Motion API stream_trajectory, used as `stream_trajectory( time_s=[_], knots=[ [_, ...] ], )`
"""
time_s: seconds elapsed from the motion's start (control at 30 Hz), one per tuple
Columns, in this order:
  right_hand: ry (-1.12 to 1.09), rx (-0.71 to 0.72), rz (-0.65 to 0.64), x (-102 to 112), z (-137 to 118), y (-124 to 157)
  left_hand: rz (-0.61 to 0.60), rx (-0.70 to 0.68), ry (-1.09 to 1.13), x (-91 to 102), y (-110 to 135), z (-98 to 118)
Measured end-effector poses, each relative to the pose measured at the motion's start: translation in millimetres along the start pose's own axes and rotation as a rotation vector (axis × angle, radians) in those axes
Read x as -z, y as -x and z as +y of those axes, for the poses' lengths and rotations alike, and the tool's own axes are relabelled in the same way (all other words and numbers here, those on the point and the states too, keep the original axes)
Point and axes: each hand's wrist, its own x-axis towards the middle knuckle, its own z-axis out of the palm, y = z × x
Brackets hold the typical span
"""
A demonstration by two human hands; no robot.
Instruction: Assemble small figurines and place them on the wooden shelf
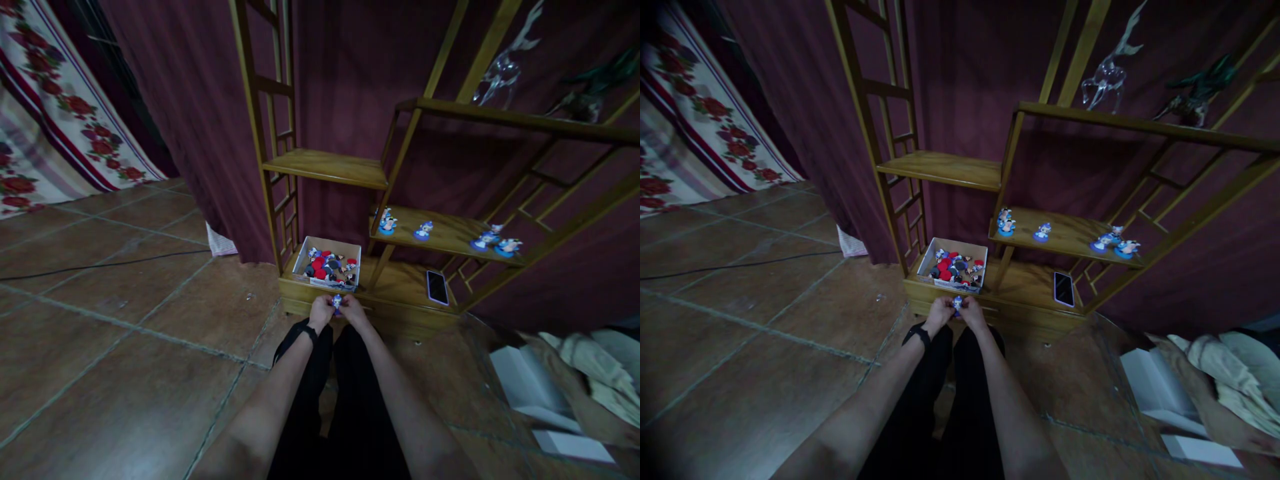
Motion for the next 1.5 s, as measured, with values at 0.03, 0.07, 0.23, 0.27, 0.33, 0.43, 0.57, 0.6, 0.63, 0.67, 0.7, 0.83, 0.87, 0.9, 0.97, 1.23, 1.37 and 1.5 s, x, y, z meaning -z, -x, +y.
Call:
stream_trajectory(
  time_s=[0.03, 0.07, 0.23, 0.27, 0.33, 0.43, 0.57, 0.6, 0.63, 0.67, 0.7, 0.83, 0.87, 0.9, 0.97, 1.23, 1.37, 1.5],
  knots=[
    [-0.005, -0.008, 0.001, 0, 1, -1, -0.001, 0.0, 0.0, -0.2, 0, 0],
    [-0.013, -0.014, 0.003, 0, 1, -2, -0.001, 0.001, 0.001, -0.3, -1, -1],
    [-0.054, -0.025, 0.0, -1, 7, -7, 0.016, -0.013, 0.015, -1.2, -1, -3],
    [-0.07, -0.022, -0.006, -2, 7, -7, 0.021, -0.016, 0.018, -1.0, -2, -4],
    [-0.112, -0.016, -0.024, -2, 8, -8, 0.03, -0.018, 0.023, -0.2, -2, -4],
    [-0.171, -0.026, -0.038, -2, 5, -6, 0.025, -0.031, 0.047, 2.1, 0, -4],
    [-0.17, -0.033, -0.02, -1, 2, -2, -0.011, -0.024, 0.101, 4.2, 3, -2],
    [-0.157, -0.029, -0.022, -1, 2, -2, -0.019, -0.017, 0.114, 4.3, 4, -1],
    [-0.145, -0.023, -0.023, -1, 2, -1, -0.026, -0.013, 0.126, 4.4, 5, 0],
    [-0.133, -0.018, -0.024, -2, 3, -1, -0.031, -0.013, 0.138, 4.3, 6, 1],
    [-0.121, -0.012, -0.021, -2, 4, -2, -0.034, -0.015, 0.145, 4.3, 7, 2],
    [-0.037, 0.012, 0.025, -4, 10, -4, -0.037, -0.006, 0.102, 4.9, 9, 4],
    [-0.015, 0.014, 0.034, -4, 11, -4, -0.039, 0.001, 0.084, 5.3, 9, 5],
    [0.001, 0.015, 0.038, -4, 11, -5, -0.041, 0.007, 0.069, 5.7, 10, 6],
    [0.024, 0.019, 0.045, -4, 12, -5, -0.034, 0.016, 0.051, 6.7, 12, 9],
    [0.021, 0.022, 0.037, -3, 8, -3, -0.03, 0.058, 0.094, 6.4, 14, 13],
    [-0.023, 0.006, 0.032, -3, 8, -3, -0.042, 0.03, 0.148, 4.9, 11, 9],
    [-0.078, -0.011, 0.029, -3, 9, -4, -0.04, 0.023, 0.162, 3.3, 8, 5]
  ],
)
